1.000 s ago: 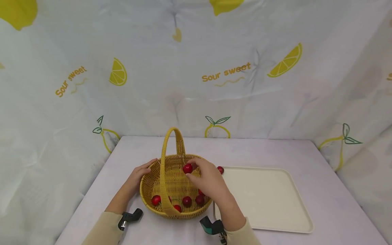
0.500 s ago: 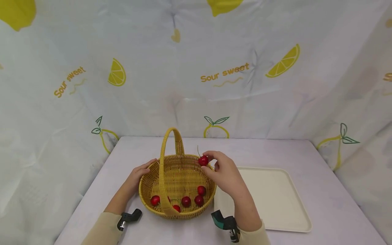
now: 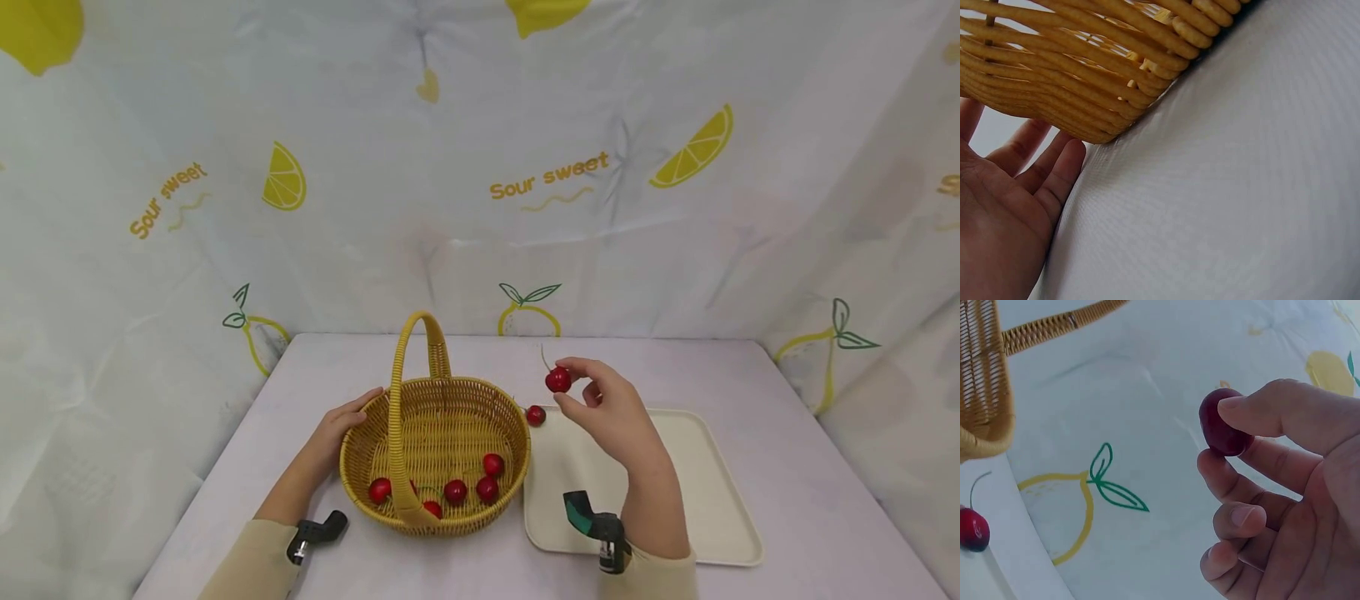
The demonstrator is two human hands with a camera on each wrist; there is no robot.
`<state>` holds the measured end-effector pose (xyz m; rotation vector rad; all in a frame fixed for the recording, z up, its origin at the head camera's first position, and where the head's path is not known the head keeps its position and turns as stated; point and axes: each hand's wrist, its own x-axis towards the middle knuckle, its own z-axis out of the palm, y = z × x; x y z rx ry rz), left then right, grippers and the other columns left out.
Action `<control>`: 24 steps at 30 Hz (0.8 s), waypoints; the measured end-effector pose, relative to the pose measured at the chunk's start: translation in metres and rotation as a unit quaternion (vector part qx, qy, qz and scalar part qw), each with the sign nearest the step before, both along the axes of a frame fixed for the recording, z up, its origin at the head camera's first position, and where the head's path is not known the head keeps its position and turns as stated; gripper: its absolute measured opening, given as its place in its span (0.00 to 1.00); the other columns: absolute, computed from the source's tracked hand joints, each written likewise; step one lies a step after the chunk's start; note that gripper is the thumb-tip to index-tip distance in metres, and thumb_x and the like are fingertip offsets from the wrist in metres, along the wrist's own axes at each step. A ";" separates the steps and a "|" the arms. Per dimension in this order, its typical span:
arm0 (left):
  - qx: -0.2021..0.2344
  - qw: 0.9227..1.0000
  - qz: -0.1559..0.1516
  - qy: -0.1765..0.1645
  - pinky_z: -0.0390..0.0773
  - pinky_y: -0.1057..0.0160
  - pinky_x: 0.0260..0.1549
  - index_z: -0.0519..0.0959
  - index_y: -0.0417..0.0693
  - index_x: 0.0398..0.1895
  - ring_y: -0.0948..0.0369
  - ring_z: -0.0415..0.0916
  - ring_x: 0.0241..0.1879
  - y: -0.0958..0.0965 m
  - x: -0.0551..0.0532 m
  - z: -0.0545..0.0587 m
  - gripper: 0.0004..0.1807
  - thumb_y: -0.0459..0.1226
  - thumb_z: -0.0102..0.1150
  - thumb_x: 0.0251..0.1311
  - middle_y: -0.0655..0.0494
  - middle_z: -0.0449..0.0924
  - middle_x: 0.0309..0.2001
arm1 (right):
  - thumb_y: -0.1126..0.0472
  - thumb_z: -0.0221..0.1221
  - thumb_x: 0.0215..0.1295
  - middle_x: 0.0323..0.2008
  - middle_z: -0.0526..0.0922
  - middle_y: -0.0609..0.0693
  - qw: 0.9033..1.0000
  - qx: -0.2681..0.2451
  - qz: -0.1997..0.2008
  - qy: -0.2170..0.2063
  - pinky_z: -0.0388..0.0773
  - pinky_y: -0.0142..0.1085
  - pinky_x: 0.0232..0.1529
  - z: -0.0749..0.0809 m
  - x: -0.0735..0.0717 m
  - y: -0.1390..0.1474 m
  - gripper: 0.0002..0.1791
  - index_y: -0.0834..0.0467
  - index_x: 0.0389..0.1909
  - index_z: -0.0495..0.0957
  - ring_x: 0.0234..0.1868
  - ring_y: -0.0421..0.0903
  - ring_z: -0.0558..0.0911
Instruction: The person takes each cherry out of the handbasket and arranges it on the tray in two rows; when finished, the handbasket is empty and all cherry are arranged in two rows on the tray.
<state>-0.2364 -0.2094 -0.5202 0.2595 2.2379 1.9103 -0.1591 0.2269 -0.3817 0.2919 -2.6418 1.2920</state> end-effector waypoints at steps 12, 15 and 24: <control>-0.003 1.000 -0.002 0.006 0.47 0.45 0.76 0.72 0.52 0.74 0.51 0.53 0.78 0.001 0.002 0.004 0.29 0.38 0.49 0.69 0.55 0.65 0.75 | 0.60 0.63 0.71 0.48 0.78 0.58 0.999 0.003 -0.036 -0.025 0.70 0.33 0.28 -0.029 -0.015 0.043 0.26 0.62 0.67 0.74 0.33 0.45 0.73; -0.005 1.000 -0.002 0.006 0.47 0.44 0.75 0.72 0.52 0.74 0.51 0.53 0.78 0.001 0.002 0.004 0.29 0.39 0.49 0.70 0.55 0.65 0.75 | 0.59 0.63 0.72 0.48 0.77 0.59 0.998 -0.004 -0.033 -0.056 0.71 0.34 0.29 -0.042 -0.022 0.048 0.26 0.63 0.68 0.73 0.34 0.47 0.75; -0.005 1.000 -0.001 0.008 0.48 0.44 0.75 0.72 0.53 0.74 0.51 0.53 0.78 0.000 0.001 0.001 0.29 0.38 0.48 0.70 0.55 0.65 0.75 | 0.59 0.64 0.70 0.45 0.76 0.57 0.990 -0.014 -0.034 -0.134 0.73 0.37 0.34 -0.081 -0.042 0.054 0.27 0.63 0.67 0.73 0.40 0.51 0.75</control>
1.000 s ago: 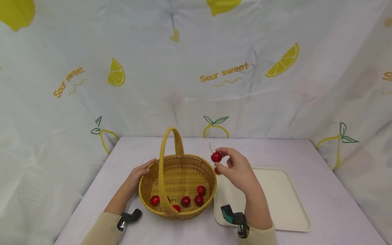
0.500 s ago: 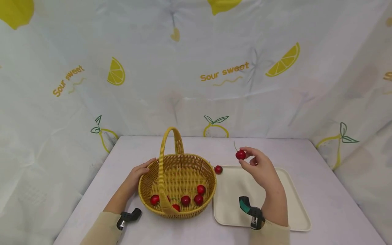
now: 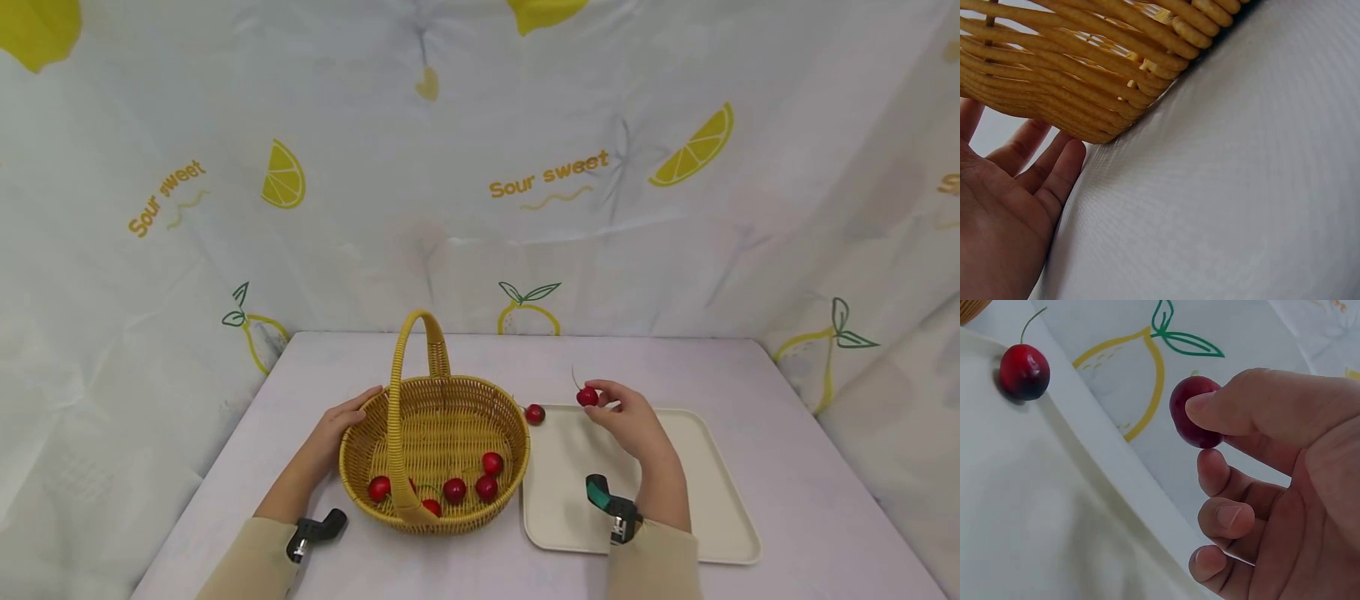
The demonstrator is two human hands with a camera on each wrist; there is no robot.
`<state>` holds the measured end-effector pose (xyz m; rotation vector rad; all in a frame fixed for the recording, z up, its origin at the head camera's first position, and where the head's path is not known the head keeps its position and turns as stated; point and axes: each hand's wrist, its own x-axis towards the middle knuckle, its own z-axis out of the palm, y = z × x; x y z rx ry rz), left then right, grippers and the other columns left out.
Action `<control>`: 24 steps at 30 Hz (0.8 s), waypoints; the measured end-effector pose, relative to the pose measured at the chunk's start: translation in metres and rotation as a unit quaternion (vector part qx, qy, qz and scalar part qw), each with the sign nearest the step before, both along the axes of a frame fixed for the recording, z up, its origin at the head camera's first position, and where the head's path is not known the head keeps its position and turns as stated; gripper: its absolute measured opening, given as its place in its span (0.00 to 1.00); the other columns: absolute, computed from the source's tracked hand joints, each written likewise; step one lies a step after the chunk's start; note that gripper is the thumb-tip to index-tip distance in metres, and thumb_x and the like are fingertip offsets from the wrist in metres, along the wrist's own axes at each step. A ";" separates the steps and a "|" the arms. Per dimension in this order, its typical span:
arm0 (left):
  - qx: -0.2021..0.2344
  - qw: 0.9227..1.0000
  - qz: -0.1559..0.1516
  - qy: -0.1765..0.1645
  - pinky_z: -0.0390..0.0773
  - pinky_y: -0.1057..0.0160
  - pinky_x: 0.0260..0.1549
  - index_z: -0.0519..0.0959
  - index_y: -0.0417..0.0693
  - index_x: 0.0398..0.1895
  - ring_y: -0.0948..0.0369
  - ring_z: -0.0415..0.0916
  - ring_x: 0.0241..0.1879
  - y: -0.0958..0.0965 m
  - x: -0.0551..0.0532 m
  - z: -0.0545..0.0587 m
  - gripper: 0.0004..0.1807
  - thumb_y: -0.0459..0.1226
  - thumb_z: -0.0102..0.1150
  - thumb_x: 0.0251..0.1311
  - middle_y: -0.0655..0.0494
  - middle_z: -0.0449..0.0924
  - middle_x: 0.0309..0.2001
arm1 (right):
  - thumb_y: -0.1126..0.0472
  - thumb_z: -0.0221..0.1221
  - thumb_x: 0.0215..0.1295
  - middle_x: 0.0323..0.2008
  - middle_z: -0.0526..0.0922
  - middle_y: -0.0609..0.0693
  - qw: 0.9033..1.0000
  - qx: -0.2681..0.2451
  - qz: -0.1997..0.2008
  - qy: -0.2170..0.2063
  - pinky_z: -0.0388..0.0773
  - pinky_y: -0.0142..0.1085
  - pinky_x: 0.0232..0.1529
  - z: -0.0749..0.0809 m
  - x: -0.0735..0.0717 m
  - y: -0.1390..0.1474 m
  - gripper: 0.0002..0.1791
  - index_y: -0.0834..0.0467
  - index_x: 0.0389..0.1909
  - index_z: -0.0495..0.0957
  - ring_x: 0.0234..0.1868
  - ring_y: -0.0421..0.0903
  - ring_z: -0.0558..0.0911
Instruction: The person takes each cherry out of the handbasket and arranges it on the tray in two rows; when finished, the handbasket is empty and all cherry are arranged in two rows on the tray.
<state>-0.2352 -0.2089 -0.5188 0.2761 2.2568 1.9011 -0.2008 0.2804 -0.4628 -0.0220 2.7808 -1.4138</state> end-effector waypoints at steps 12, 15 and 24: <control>-0.001 1.000 0.003 0.001 0.49 0.45 0.75 0.72 0.52 0.74 0.50 0.54 0.78 0.000 0.000 0.000 0.29 0.38 0.49 0.70 0.54 0.65 0.75 | 0.61 0.65 0.67 0.43 0.74 0.58 0.998 0.017 0.004 -0.060 0.73 0.38 0.36 -0.021 -0.008 -0.010 0.27 0.64 0.65 0.75 0.44 0.54 0.72; -0.002 1.000 0.000 0.002 0.48 0.45 0.75 0.72 0.53 0.74 0.51 0.54 0.78 0.000 0.000 -0.001 0.29 0.39 0.49 0.70 0.55 0.65 0.75 | 0.61 0.66 0.66 0.43 0.75 0.58 0.998 0.029 0.003 -0.064 0.73 0.39 0.39 -0.025 -0.009 -0.012 0.26 0.64 0.63 0.76 0.45 0.54 0.72; -0.006 1.000 0.002 0.006 0.48 0.45 0.76 0.72 0.52 0.74 0.51 0.54 0.78 0.001 0.001 0.002 0.29 0.38 0.48 0.69 0.54 0.65 0.75 | 0.59 0.68 0.64 0.41 0.76 0.57 0.996 0.045 -0.022 -0.074 0.71 0.44 0.42 -0.028 -0.010 -0.015 0.27 0.63 0.63 0.77 0.45 0.55 0.72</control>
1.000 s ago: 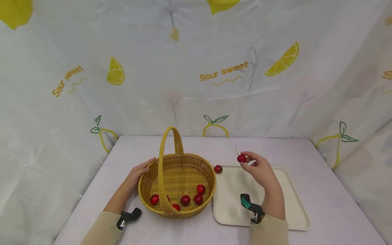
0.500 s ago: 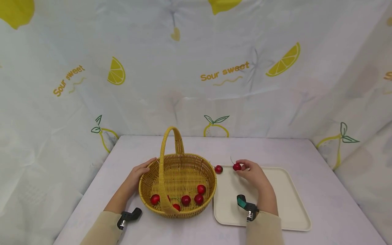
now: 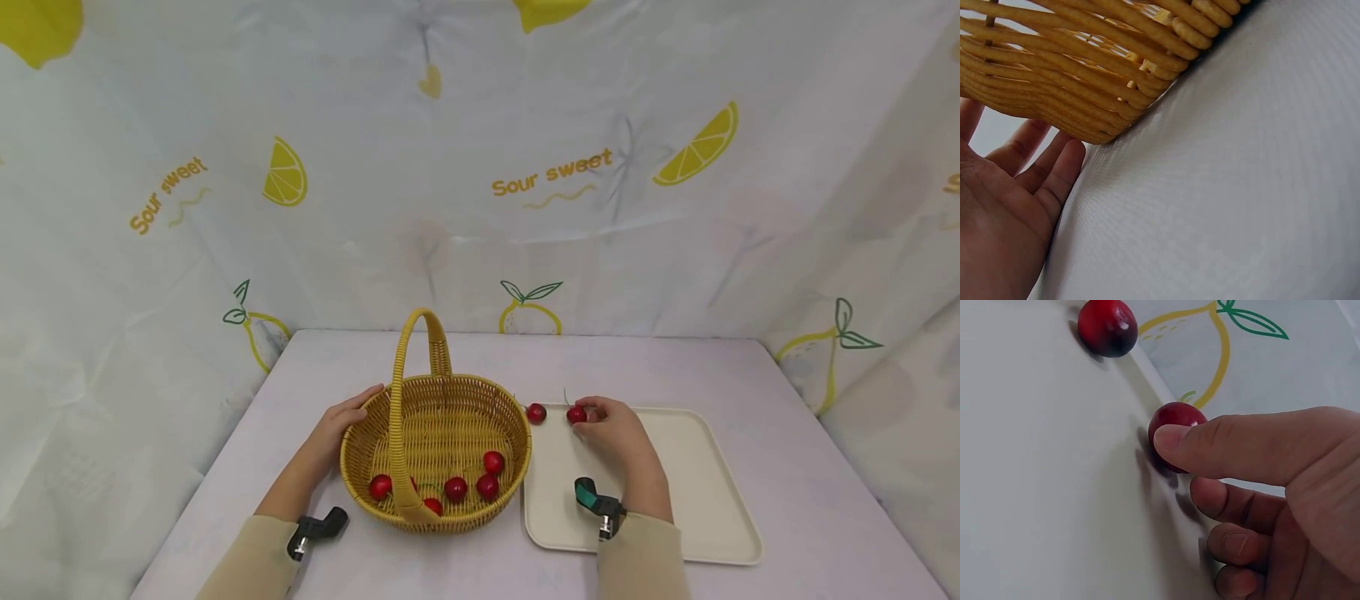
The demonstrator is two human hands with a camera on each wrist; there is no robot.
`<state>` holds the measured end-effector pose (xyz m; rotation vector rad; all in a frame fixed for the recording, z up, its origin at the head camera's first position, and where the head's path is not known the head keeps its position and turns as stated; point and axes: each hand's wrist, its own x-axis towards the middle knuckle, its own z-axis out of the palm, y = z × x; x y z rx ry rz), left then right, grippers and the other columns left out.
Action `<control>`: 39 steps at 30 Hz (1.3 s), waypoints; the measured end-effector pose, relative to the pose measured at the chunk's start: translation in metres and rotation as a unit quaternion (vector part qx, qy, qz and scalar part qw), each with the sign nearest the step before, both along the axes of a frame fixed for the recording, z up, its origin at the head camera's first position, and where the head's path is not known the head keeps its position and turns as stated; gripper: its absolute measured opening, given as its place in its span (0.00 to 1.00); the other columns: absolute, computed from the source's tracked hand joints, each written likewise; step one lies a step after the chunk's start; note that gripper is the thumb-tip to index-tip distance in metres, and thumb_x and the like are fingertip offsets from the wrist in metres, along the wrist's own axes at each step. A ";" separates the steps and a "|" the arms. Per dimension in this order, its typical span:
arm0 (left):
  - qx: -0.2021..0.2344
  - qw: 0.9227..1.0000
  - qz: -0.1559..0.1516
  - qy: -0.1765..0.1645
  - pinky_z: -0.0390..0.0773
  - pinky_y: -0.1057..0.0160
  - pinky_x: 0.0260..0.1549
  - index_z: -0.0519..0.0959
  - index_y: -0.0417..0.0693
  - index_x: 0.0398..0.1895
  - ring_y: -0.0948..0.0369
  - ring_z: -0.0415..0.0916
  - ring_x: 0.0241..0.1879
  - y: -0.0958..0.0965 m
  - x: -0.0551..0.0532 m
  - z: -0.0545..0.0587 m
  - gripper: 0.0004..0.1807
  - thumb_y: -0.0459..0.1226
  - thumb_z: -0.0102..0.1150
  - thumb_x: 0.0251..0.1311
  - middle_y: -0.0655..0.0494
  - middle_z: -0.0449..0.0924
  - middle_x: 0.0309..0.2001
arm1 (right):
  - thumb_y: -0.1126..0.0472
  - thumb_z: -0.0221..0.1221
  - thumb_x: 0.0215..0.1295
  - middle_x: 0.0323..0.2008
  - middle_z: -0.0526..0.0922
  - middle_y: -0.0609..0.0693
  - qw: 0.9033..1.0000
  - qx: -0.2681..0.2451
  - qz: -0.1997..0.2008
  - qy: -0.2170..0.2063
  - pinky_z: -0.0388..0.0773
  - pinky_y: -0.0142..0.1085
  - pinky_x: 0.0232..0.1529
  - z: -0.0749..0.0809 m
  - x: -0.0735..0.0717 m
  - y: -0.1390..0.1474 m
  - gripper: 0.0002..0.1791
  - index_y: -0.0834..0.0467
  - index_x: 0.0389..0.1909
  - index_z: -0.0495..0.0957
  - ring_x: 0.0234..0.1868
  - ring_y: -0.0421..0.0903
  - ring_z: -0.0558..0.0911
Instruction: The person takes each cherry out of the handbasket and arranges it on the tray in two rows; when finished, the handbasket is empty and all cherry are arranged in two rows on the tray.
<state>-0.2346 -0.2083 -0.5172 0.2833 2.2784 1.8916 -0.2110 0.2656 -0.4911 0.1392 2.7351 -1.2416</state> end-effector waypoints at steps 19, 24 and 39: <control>-0.005 1.000 -0.003 0.006 0.49 0.45 0.75 0.72 0.54 0.74 0.51 0.55 0.77 -0.002 0.000 -0.003 0.29 0.39 0.49 0.69 0.55 0.65 0.75 | 0.53 0.68 0.67 0.39 0.76 0.54 0.998 -0.006 0.038 0.047 0.69 0.39 0.33 0.021 0.005 0.004 0.33 0.62 0.69 0.72 0.38 0.51 0.72; -0.008 1.000 -0.001 0.007 0.49 0.45 0.75 0.73 0.54 0.74 0.51 0.55 0.77 -0.001 0.001 -0.002 0.29 0.39 0.48 0.69 0.56 0.66 0.75 | 0.52 0.67 0.68 0.39 0.75 0.54 0.996 -0.019 0.048 0.077 0.71 0.40 0.36 0.040 0.011 0.000 0.33 0.62 0.69 0.72 0.38 0.52 0.74; 0.000 1.000 -0.002 0.004 0.50 0.45 0.75 0.72 0.53 0.74 0.52 0.55 0.77 -0.001 -0.002 -0.004 0.29 0.38 0.48 0.69 0.56 0.66 0.75 | 0.55 0.67 0.69 0.42 0.75 0.55 0.982 -0.095 0.073 0.146 0.71 0.33 0.30 0.084 0.030 -0.022 0.30 0.58 0.69 0.73 0.31 0.46 0.74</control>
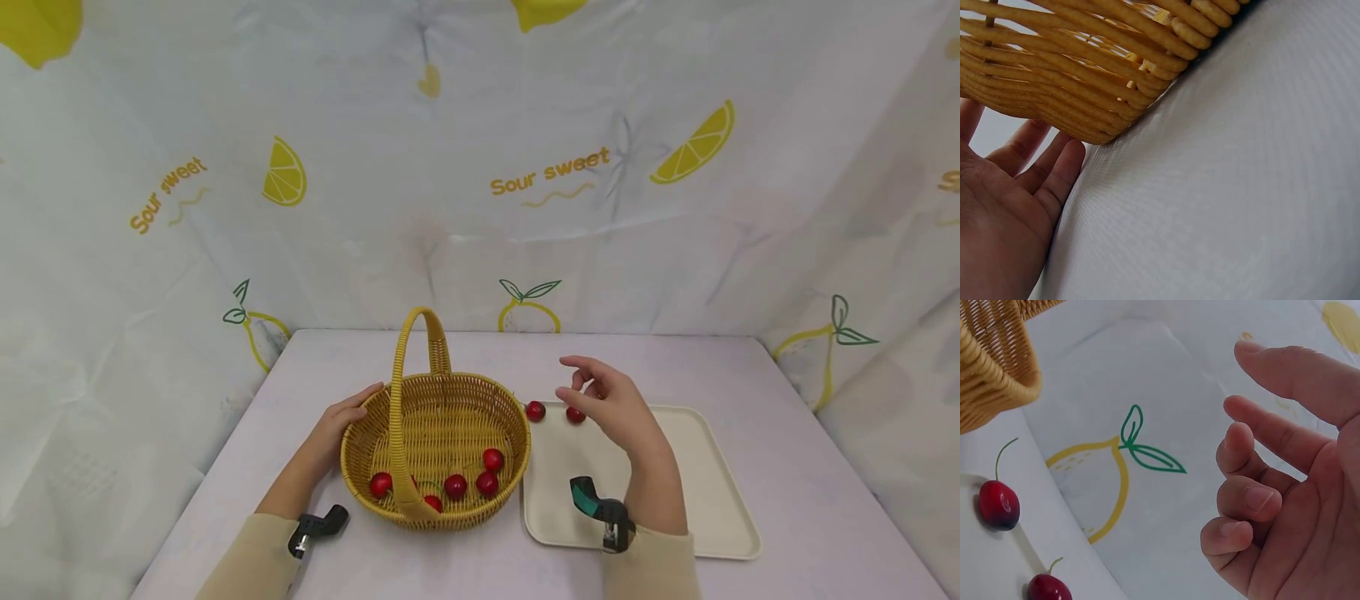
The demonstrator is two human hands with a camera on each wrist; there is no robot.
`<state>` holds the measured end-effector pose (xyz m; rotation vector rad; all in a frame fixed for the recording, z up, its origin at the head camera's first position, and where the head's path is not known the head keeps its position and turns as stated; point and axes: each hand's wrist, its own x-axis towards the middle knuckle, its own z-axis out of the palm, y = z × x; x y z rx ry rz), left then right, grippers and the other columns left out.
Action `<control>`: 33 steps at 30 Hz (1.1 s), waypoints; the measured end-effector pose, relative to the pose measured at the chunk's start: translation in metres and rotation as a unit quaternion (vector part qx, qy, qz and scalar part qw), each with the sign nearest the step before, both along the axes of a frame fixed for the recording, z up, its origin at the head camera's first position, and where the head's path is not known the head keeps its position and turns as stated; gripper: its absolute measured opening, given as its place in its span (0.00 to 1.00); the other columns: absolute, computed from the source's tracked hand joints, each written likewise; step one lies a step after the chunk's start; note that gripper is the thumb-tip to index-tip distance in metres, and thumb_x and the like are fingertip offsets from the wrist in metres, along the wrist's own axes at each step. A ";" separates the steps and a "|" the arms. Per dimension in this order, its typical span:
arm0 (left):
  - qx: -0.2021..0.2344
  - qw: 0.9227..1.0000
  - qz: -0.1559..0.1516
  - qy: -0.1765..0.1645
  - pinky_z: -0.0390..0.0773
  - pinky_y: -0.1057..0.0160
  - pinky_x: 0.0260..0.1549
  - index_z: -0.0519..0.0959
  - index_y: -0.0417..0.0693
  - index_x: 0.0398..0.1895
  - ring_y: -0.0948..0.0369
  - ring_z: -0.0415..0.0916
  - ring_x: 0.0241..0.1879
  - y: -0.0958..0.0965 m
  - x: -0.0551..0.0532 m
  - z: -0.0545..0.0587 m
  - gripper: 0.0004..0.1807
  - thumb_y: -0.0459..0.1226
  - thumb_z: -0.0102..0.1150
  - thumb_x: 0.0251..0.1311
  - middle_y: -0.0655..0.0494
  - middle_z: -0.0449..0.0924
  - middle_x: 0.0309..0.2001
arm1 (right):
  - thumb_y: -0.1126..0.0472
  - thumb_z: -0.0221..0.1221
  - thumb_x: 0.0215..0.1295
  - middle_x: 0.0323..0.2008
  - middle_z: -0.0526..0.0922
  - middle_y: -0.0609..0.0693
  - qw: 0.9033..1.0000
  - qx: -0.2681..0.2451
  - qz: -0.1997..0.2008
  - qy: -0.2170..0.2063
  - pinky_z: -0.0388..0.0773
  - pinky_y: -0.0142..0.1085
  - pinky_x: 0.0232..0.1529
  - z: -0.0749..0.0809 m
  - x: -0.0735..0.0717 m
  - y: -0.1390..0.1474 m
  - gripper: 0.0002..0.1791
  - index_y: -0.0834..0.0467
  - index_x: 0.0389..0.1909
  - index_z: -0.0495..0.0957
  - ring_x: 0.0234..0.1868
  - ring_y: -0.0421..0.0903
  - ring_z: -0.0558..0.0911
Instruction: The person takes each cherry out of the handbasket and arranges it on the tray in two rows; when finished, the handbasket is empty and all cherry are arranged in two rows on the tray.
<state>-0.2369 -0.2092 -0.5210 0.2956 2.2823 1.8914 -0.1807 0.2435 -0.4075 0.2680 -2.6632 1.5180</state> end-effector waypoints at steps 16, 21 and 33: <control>-0.001 1.000 0.003 0.001 0.51 0.47 0.75 0.73 0.57 0.74 0.54 0.56 0.77 -0.001 0.001 0.000 0.28 0.40 0.50 0.70 0.59 0.67 0.74 | 0.72 0.64 0.66 0.35 0.72 0.53 0.977 -0.091 0.173 0.083 0.74 0.32 0.29 0.019 0.015 -0.038 0.23 0.64 0.62 0.76 0.25 0.43 0.70; 0.002 1.000 0.003 -0.004 0.50 0.46 0.75 0.73 0.57 0.74 0.54 0.55 0.77 -0.001 0.002 0.001 0.28 0.40 0.50 0.69 0.58 0.67 0.74 | 0.70 0.66 0.66 0.33 0.71 0.53 0.970 -0.092 0.217 0.060 0.72 0.32 0.27 0.019 0.017 -0.054 0.22 0.62 0.60 0.78 0.28 0.41 0.70; 0.000 1.000 0.003 -0.001 0.51 0.47 0.75 0.73 0.57 0.74 0.54 0.56 0.77 0.000 0.002 0.002 0.28 0.40 0.50 0.70 0.58 0.67 0.74 | 0.62 0.71 0.63 0.37 0.73 0.58 0.964 -0.046 0.261 0.000 0.68 0.32 0.32 0.010 0.020 -0.098 0.24 0.56 0.60 0.80 0.33 0.51 0.69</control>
